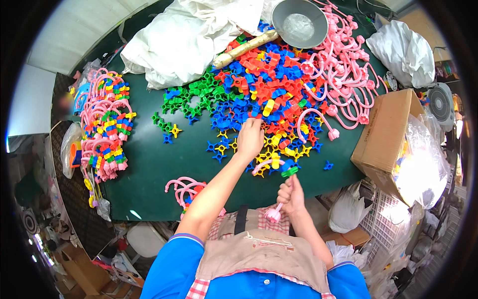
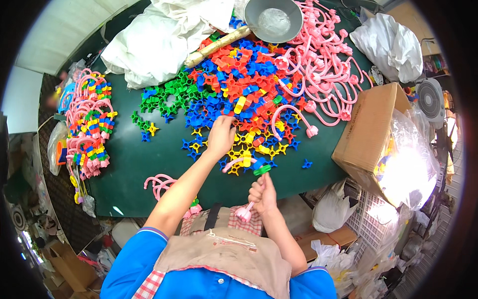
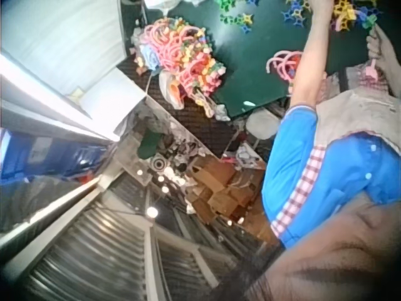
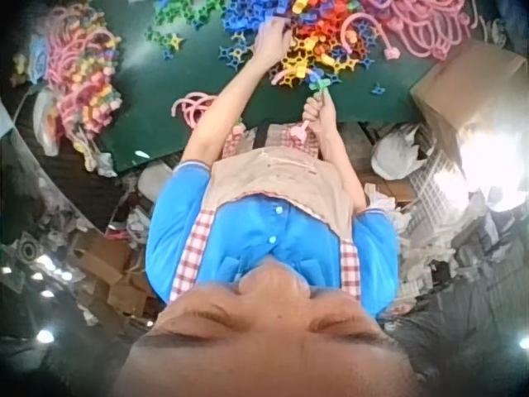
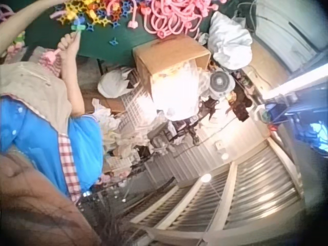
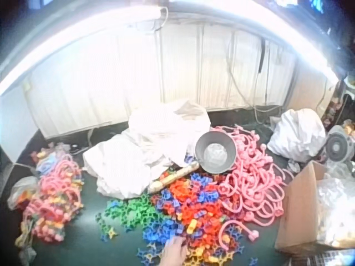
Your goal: The person assembles colorful plastic star-shaped pieces onto pink plastic hooks by hand. They repeatedly pick up a hook, attach several star pieces, and place the completed assembly on the table.
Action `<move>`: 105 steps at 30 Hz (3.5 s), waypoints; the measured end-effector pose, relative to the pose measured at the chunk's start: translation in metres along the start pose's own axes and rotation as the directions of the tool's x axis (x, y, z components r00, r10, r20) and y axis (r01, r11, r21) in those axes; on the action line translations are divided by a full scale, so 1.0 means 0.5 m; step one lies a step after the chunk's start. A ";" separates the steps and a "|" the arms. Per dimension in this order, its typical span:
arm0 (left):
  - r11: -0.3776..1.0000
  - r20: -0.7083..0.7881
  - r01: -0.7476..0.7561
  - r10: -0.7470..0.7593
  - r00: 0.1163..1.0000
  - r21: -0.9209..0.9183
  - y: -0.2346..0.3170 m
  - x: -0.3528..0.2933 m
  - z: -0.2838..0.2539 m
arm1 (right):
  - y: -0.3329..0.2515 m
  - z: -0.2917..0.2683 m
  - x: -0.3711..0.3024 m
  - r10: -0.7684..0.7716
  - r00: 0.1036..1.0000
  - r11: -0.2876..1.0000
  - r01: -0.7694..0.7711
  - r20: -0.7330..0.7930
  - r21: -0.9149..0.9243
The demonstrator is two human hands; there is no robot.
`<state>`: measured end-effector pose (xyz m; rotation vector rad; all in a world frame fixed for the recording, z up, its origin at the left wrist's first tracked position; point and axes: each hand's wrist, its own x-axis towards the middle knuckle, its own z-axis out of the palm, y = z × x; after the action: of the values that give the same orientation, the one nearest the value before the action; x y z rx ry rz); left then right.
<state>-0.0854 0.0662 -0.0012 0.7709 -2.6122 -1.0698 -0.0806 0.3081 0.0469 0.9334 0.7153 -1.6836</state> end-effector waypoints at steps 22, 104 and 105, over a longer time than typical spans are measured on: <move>-0.088 0.742 0.741 -0.181 0.645 -0.665 0.055 -0.071 -0.127 | -0.095 0.101 0.020 -0.055 0.969 0.816 0.183 0.242 -0.549; 0.844 0.454 -0.506 0.386 0.803 0.176 0.079 -0.090 0.134 | -0.123 -0.017 -0.097 -0.761 0.649 0.632 0.739 -0.005 -0.234; 0.924 0.391 -0.365 0.297 0.871 0.111 0.084 -0.081 0.126 | -0.126 -0.007 -0.096 -0.762 0.647 0.630 0.746 0.013 -0.213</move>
<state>-0.0915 0.1505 -0.0169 0.1321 -3.0390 -0.9565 -0.1324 0.3525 0.0870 0.5646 1.4586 -2.2466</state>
